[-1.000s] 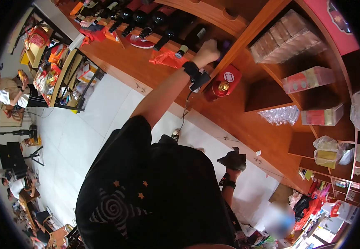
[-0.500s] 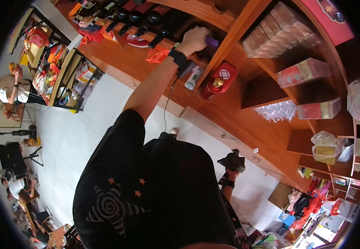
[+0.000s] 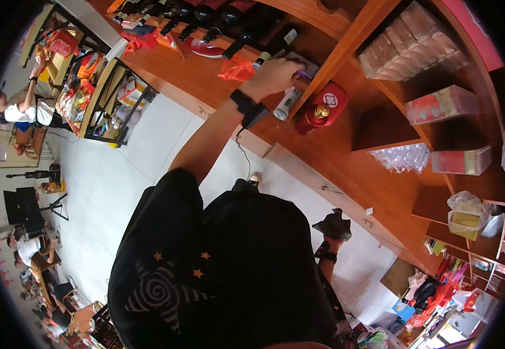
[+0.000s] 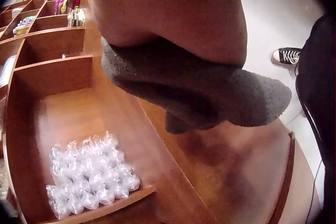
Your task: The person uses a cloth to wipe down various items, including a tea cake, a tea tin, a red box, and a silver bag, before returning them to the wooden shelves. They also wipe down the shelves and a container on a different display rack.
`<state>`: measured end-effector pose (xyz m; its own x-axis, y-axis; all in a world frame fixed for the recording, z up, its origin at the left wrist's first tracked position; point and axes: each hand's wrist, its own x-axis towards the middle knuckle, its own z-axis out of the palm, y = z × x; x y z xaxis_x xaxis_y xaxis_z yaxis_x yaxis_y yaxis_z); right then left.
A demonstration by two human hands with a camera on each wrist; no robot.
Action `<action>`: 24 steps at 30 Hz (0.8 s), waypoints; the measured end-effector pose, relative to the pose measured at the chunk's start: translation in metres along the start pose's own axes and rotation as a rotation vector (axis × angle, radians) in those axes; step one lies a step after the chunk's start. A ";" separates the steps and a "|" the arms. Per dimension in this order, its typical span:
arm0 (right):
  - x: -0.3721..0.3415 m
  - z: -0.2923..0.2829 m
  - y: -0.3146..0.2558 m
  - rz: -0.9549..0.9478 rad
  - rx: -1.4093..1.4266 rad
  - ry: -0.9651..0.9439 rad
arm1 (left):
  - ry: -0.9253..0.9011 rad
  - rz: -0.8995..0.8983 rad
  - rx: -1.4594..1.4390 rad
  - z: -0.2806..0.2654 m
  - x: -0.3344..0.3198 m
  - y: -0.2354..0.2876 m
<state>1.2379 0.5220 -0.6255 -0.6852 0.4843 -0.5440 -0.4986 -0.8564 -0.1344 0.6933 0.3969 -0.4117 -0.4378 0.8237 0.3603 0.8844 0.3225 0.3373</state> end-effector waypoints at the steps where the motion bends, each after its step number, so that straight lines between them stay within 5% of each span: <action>1: 0.003 -0.011 -0.001 0.000 -0.001 0.006 | 0.097 0.003 0.036 0.006 -0.006 0.000; 3: 0.007 -0.019 -0.004 -0.065 -0.059 0.192 | 0.107 -0.014 0.032 0.017 -0.010 0.000; 6: 0.015 -0.018 -0.005 -0.029 -0.109 0.005 | 0.359 0.107 0.109 0.020 -0.010 0.001; 9: 0.015 0.002 0.000 0.046 -0.159 -0.008 | 0.187 0.006 0.071 0.010 -0.017 0.011; 11: 0.015 0.001 0.006 0.075 -0.181 -0.017 | -0.199 -0.221 0.042 -0.016 -0.012 0.027; 12: 0.017 -0.003 0.005 0.064 -0.216 -0.003 | -0.202 -0.233 0.045 -0.005 -0.015 0.019; 14: 0.021 -0.004 0.006 0.095 -0.222 -0.107 | 0.212 0.020 0.093 0.022 -0.019 0.001; 19: 0.008 -0.007 0.001 -0.118 -0.411 -0.025 | 0.247 0.056 -0.018 0.022 -0.019 0.003; 23: -0.015 -0.019 0.001 -0.504 -1.026 0.005 | 0.397 0.093 0.001 0.028 -0.026 0.015; 24: -0.024 -0.008 -0.004 -0.181 -0.349 0.008 | 0.397 0.104 0.006 0.019 -0.029 0.026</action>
<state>1.2607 0.5126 -0.6186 -0.5983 0.6327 -0.4917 -0.3995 -0.7674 -0.5014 0.7322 0.3904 -0.4302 -0.3731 0.6087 0.7002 0.9278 0.2505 0.2766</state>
